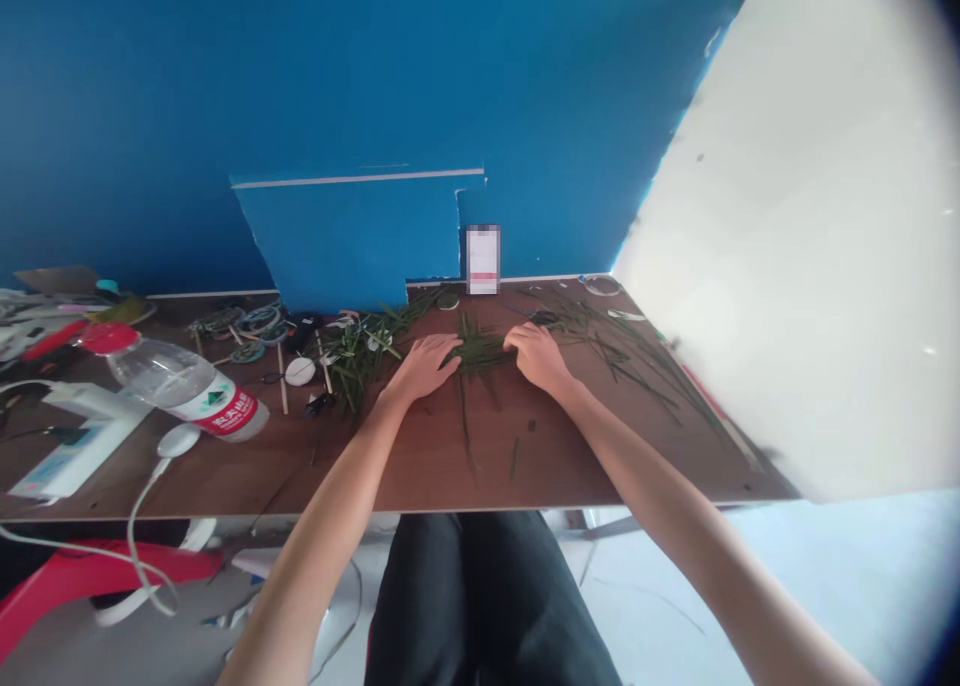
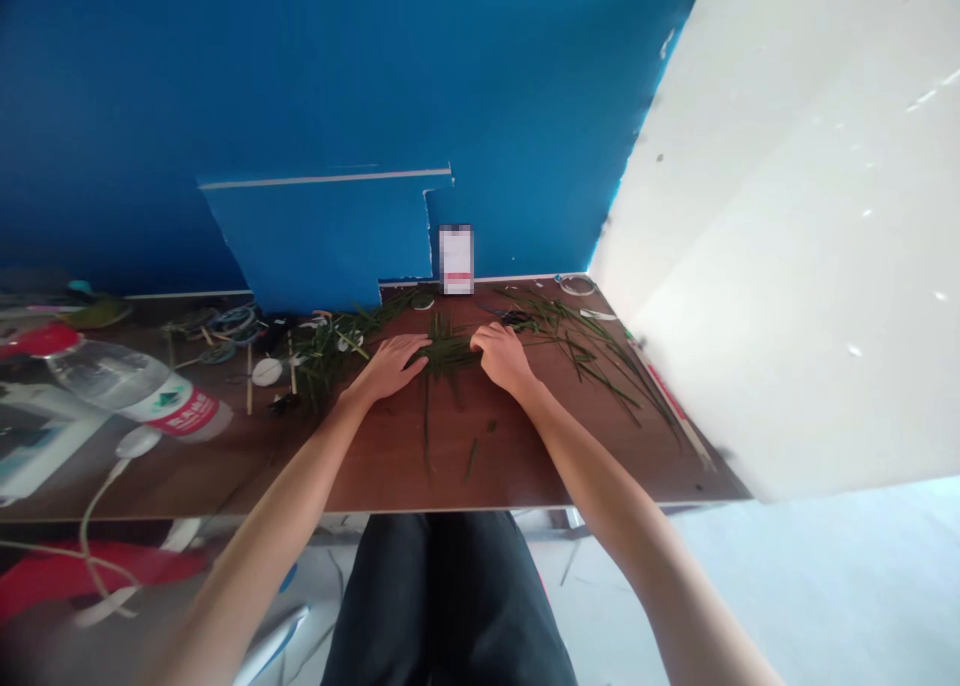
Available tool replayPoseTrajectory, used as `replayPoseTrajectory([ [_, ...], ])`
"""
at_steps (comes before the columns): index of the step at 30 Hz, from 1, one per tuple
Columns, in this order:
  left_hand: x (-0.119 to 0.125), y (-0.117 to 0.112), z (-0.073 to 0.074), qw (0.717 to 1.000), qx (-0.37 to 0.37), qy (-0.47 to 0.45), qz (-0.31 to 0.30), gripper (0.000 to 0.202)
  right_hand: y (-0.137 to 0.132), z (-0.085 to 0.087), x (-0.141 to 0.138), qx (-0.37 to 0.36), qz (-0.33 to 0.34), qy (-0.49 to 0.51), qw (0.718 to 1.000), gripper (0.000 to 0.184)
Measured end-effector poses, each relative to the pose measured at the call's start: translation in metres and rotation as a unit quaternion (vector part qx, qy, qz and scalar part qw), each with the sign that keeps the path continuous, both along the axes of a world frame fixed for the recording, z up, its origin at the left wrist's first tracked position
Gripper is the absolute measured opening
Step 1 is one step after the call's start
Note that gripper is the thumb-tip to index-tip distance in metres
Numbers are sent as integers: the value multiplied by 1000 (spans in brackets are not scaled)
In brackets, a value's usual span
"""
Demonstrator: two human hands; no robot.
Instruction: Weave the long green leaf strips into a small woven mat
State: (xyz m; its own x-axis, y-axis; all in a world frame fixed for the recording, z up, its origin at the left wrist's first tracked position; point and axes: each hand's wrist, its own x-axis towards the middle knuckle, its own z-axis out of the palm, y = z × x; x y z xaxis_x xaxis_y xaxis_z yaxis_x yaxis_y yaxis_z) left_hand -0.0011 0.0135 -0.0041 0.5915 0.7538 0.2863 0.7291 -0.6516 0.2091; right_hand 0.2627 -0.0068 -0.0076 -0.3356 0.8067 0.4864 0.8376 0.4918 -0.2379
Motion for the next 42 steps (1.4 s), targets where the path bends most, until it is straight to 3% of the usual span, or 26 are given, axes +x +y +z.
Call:
replayPoseTrajectory([
  [5, 3, -2, 3, 1000, 20, 20, -8, 43, 1, 1, 7, 29, -88, 12, 996, 26],
  [11, 14, -6, 3, 997, 50, 49, -31, 45, 2, 1, 11, 16, -166, 19, 986, 26],
  [17, 24, -11, 2, 996, 36, 61, -60, 45, 1, 6, 30, 42, -311, 31, 949, 24],
  [20, 22, -12, 5, 996, 10, 61, -67, 46, 1, 6, 38, 39, -347, 26, 937, 28],
  [29, 16, -10, 7, 996, -24, 52, -62, 45, 6, -1, 45, -46, -370, -1, 928, 30],
  [42, 14, -10, 9, 999, -21, 17, -38, 45, 6, 2, 43, -58, -356, -16, 932, 29],
])
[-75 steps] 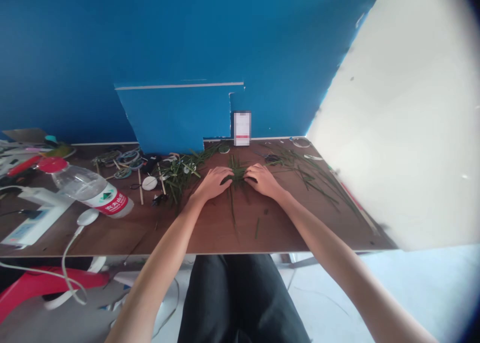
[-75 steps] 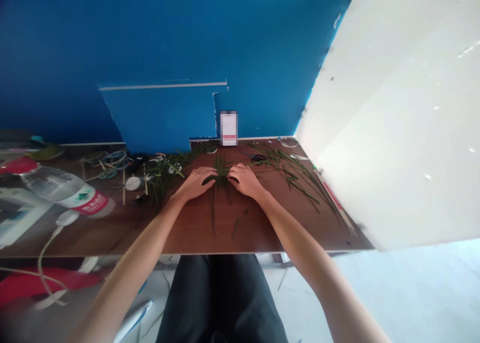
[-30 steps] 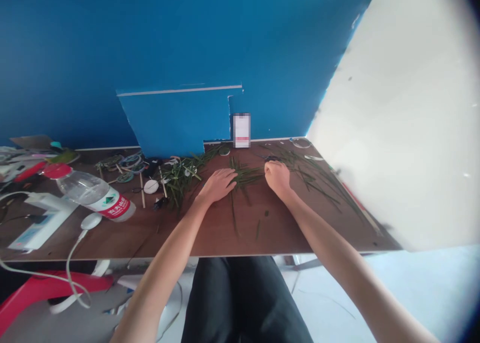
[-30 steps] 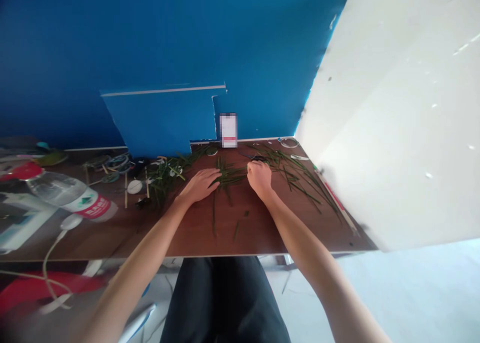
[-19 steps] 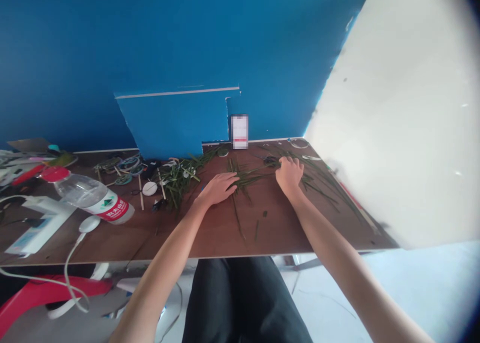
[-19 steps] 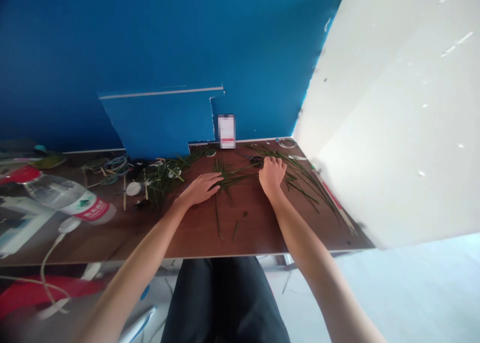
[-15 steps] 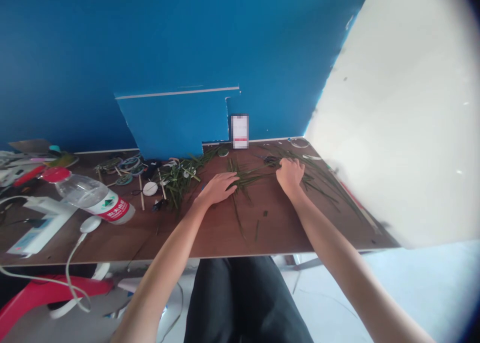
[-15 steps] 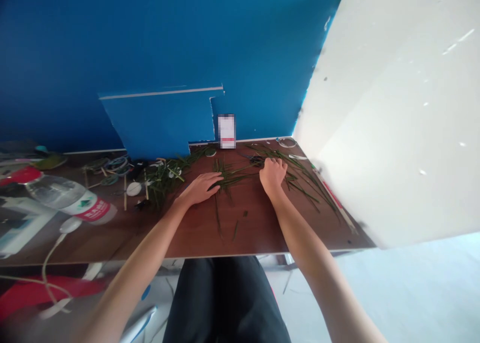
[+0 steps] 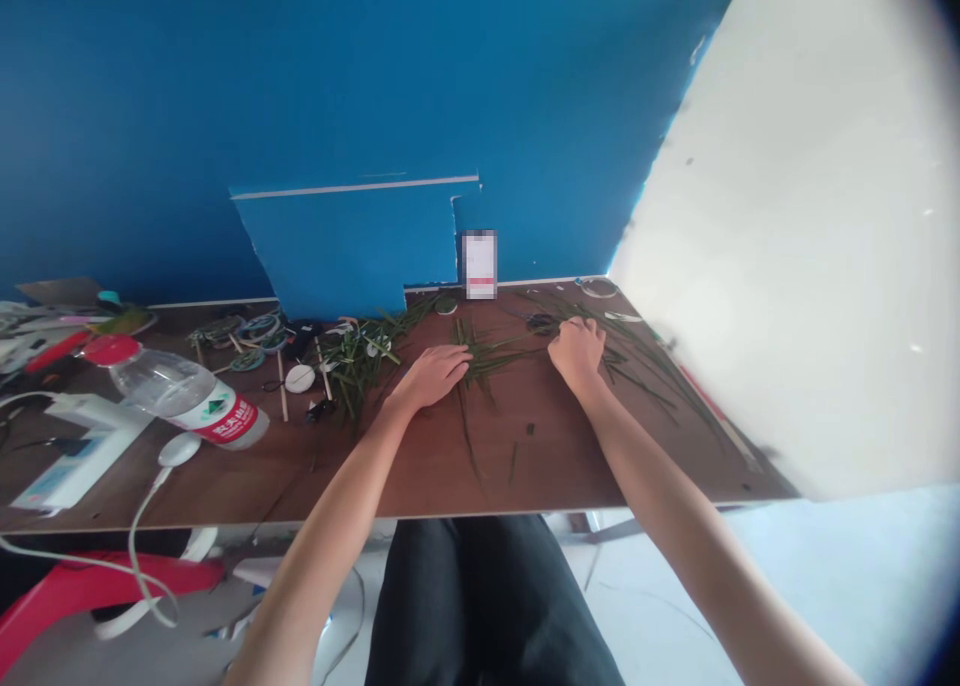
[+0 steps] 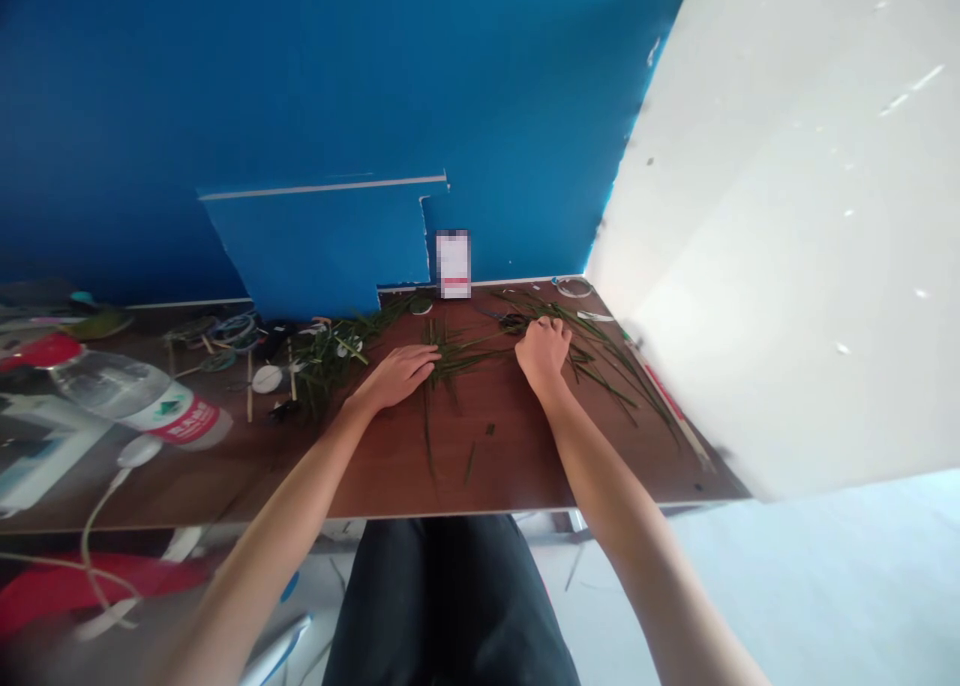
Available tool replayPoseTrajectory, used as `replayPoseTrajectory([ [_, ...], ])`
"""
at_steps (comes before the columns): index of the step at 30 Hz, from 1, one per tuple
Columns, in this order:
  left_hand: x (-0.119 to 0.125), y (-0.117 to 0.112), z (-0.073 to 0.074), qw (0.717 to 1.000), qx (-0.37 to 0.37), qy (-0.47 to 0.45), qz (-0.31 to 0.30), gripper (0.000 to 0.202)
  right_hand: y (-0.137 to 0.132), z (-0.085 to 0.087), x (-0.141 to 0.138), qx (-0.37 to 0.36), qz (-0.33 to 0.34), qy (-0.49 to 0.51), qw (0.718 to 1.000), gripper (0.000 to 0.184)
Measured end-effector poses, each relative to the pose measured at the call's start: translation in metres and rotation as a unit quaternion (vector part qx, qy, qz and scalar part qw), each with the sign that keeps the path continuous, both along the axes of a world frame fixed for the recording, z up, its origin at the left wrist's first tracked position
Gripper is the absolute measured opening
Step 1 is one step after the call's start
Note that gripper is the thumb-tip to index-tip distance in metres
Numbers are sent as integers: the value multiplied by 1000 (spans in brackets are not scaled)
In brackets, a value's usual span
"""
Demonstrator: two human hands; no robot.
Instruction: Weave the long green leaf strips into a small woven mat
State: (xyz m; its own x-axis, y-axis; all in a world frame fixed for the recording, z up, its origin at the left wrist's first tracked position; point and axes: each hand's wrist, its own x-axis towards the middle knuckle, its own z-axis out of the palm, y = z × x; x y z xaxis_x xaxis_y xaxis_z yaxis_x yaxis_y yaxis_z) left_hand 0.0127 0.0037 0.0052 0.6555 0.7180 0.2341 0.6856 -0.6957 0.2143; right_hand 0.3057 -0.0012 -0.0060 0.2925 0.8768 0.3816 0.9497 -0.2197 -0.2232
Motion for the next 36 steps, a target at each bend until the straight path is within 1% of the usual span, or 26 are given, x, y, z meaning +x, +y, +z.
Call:
replayPoseTrajectory([
  [4, 1, 0, 1, 1000, -2, 4, 7, 45, 1, -2, 1, 11, -2, 1, 1000, 30],
  [9, 1, 1, 0, 1000, -5, -1, 7, 46, 3, -6, 3, 26, 27, -1, 999, 29],
  [14, 0, 2, -1, 1000, -15, -9, 7, 45, 4, -7, 5, 34, 15, -10, 999, 26],
  [21, 0, 2, -1, 1000, -12, -8, 8, 45, 3, -5, 8, 18, 23, -22, 999, 26],
  [25, 0, 0, 0, 1000, -18, -1, 12, 46, 2, -3, 7, -3, 28, -53, 998, 25],
  [28, -1, 0, 0, 1000, -17, 1, 18, 46, 1, -3, 6, -15, 30, -78, 996, 28],
  [31, -1, 0, -1, 1000, -13, -4, 13, 45, 0, -3, 6, -12, 14, -74, 997, 29],
  [36, -2, 1, -2, 1000, -22, -10, 13, 45, 0, 4, 12, 16, -29, -17, 999, 29],
])
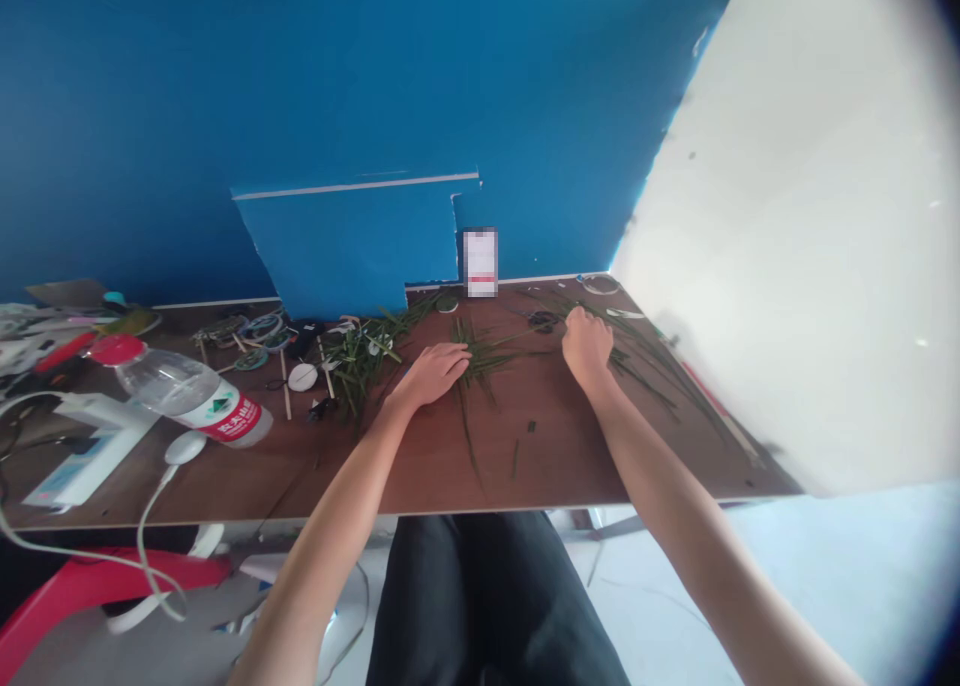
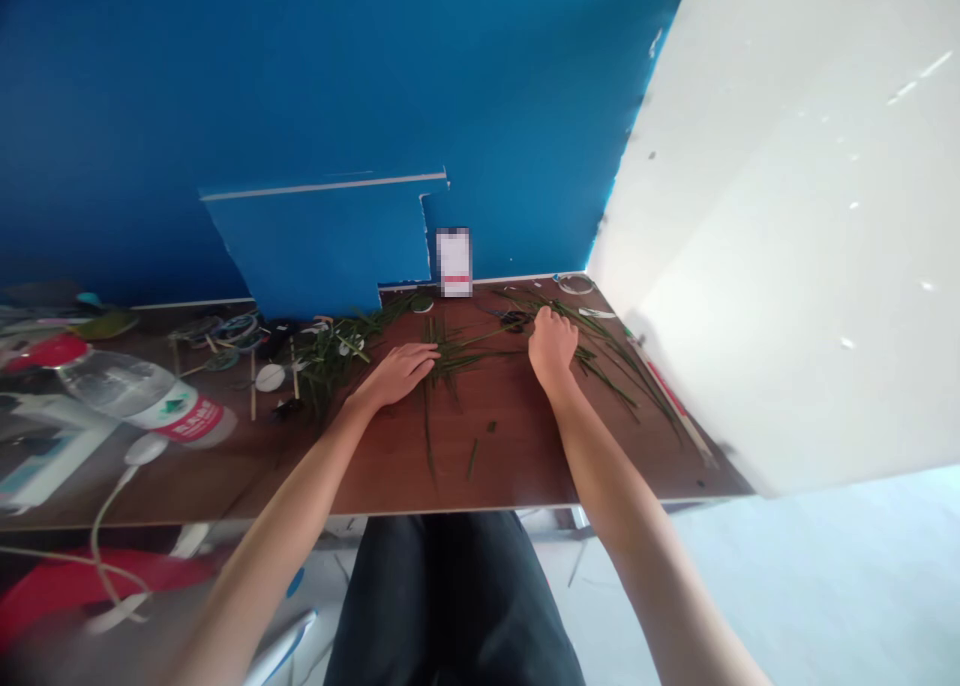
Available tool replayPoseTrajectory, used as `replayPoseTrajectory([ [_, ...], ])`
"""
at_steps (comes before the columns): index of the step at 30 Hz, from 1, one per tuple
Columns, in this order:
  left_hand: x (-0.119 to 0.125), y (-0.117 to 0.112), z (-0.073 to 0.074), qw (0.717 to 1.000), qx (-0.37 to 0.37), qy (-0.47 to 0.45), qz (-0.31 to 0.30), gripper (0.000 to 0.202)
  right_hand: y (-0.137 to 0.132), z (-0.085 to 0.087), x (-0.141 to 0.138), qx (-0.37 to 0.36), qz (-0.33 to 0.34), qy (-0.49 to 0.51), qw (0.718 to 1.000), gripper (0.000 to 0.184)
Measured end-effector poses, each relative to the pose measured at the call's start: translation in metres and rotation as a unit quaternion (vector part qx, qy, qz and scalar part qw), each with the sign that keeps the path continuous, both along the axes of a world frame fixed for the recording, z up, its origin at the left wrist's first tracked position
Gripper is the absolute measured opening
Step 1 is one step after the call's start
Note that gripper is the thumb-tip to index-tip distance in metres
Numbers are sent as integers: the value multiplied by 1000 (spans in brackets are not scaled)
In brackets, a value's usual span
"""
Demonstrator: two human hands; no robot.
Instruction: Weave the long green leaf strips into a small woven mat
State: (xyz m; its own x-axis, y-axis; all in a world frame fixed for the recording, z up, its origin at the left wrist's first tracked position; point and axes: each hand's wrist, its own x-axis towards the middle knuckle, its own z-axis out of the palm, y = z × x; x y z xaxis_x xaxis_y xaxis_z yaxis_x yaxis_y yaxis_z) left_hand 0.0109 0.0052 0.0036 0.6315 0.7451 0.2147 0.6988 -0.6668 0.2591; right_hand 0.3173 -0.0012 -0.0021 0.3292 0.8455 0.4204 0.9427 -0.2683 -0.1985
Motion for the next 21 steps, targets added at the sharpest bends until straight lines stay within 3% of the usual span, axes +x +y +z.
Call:
replayPoseTrajectory([
  [7, 1, -1, 1, 1000, 4, 9, 0, 45, -3, 4, 16, 51, -59, 20, 997, 37],
  [13, 1, 0, -1, 1000, 11, 13, -8, 43, 3, -4, 44, 37, -98, 60, 993, 42],
  [21, 0, -1, -1, 1000, 2, 16, -3, 42, 46, -6, 87, -62, -18, 26, 998, 25],
])
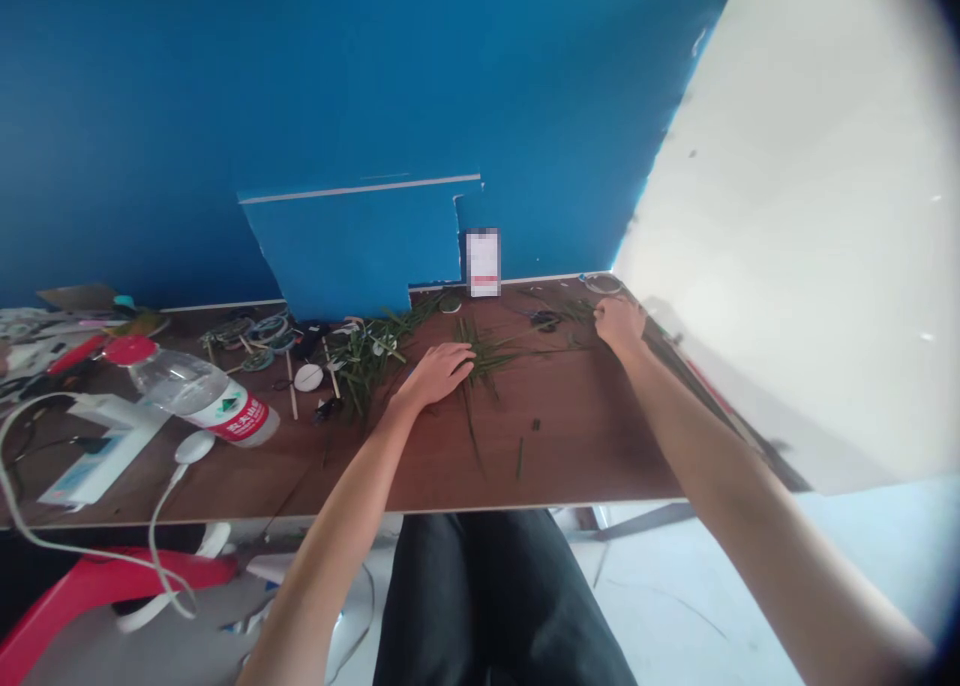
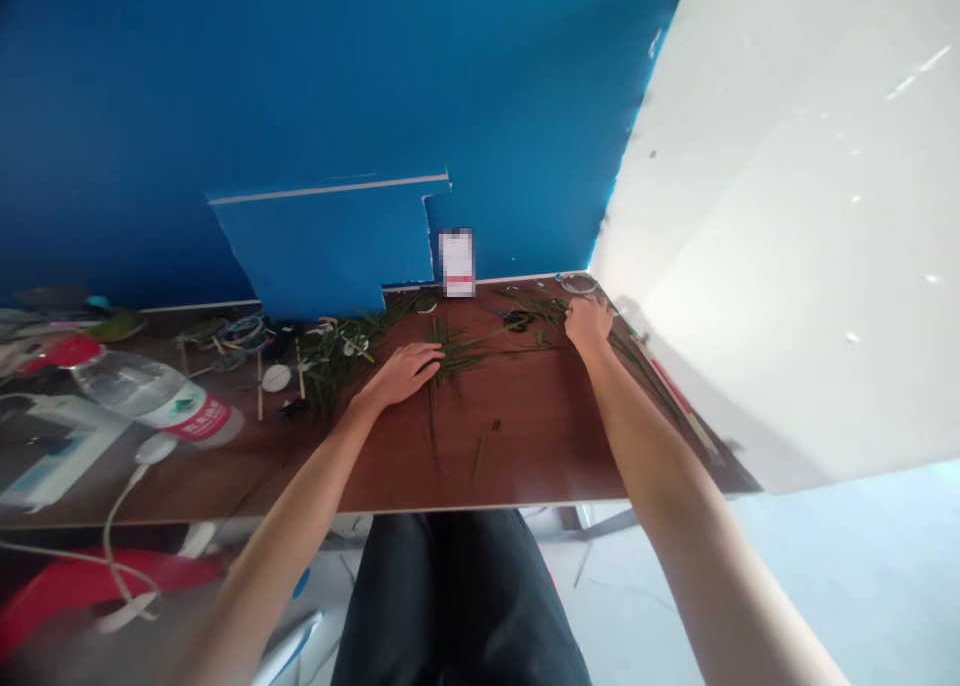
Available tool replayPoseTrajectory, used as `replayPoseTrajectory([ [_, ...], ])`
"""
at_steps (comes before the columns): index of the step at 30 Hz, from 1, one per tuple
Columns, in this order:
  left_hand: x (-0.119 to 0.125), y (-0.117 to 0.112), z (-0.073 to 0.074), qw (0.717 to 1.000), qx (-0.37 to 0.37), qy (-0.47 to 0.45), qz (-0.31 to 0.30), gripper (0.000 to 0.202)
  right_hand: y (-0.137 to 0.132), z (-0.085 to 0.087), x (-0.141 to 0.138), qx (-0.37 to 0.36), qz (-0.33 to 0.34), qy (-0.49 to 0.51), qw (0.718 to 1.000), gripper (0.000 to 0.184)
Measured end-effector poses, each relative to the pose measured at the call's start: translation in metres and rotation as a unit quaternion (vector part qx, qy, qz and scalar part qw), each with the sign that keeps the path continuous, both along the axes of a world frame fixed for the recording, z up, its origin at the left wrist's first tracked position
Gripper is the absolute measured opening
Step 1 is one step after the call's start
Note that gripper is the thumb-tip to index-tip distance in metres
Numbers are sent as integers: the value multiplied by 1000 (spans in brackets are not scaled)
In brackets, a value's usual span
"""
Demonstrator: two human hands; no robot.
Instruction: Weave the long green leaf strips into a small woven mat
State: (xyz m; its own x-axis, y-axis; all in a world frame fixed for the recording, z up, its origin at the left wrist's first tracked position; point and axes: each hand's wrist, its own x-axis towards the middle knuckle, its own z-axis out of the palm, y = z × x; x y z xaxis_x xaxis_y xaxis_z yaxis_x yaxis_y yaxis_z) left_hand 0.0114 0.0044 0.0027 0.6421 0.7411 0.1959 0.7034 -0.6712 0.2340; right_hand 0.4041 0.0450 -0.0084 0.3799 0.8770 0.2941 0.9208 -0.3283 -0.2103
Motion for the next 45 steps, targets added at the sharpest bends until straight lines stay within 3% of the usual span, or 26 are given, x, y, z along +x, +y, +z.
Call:
replayPoseTrajectory([
  [5, 0, 0, 1, 1000, 2, -4, -6, 41, -3, -5, -1, 43, 37, -30, 998, 24],
  [9, -1, 0, -1, 1000, 1, -6, -4, 41, -9, 4, -14, 132, 22, -7, 991, 29],
  [15, 0, 0, -1, 1000, 5, -11, -9, 41, -3, 20, -28, 177, 24, 165, 970, 26],
  [18, -1, -1, 0, 1000, 2, -9, -11, 42, -4, 18, -30, 170, 29, 188, 967, 26],
  [23, -1, -1, 1, 1000, -2, -7, -10, 41, -12, 9, -14, 166, -92, 65, 980, 41],
  [25, -2, -1, 1, 1000, -7, -6, -10, 41, -15, 5, -6, 160, -109, 32, 980, 49],
  [29, -2, -1, 1, 1000, -12, -3, -8, 40, -15, -2, 0, 90, -33, 5, 995, 30],
  [32, -2, -1, 0, 1000, -10, -4, -8, 40, -12, -6, -3, 36, -27, -4, 999, 26],
  [39, -3, -1, -2, 1000, -5, -4, -9, 41, 9, -4, -12, 29, 18, -32, 999, 35],
  [45, -4, -3, -1, 1000, -4, -5, -11, 41, 28, -3, -21, 0, 73, -25, 997, 21],
])
